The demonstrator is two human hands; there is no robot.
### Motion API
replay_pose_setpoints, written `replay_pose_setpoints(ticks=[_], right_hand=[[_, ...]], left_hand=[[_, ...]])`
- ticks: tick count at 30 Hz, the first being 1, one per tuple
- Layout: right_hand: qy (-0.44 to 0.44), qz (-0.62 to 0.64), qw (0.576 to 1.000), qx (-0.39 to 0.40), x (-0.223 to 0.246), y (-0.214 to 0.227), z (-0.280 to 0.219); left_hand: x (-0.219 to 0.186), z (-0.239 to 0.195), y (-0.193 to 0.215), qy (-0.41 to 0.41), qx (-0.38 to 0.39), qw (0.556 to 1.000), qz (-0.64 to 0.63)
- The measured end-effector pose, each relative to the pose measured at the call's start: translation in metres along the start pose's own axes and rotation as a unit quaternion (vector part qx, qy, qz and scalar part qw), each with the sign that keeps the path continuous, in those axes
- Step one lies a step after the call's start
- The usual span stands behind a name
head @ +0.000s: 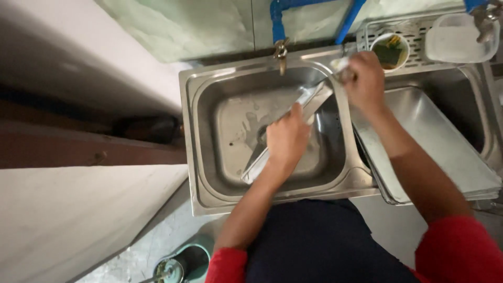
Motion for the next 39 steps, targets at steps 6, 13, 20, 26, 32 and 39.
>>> replay_pose_setpoints(ticks=[6, 13, 20, 26, 32, 39], right_hand=[[-0.157, 0.053, 0.984, 0.062, -0.022, -0.017, -0.071], [-0.322, 0.29, 0.9, 0.038, 0.0, -0.057, -0.098], [-0.198, 0.308, 0.93, -0.008, 0.069, -0.058, -0.071], [-0.164, 0.206, 0.963, -0.052, 0.107, -0.059, -0.074], [-0.173, 0.118, 0.973, -0.096, 0.107, -0.05, -0.08], [-0.139, 0.261, 0.955, -0.006, 0.114, -0.048, -0.084]], left_hand=[[0.015, -0.017, 0.016, 0.051, 0.018, 0.998, -0.029], [0.027, -0.045, 0.036, 0.093, 0.001, 0.994, -0.061], [0.082, -0.078, 0.045, 0.045, -0.056, 0.983, -0.167], [0.052, -0.077, 0.085, 0.005, -0.067, 0.988, -0.142], [0.06, -0.081, 0.078, 0.007, -0.116, 0.978, -0.172], [0.057, -0.077, 0.071, 0.007, -0.164, 0.975, -0.147]])
Point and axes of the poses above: each hand's wrist, its own z-axis towards the middle knuckle, its own y-axis out of the back of the hand, x = y × z, the point moved 4 cm from there along z, towards the middle knuckle, and after that the axes turned 12 degrees about -z, right-handed, at the moved point
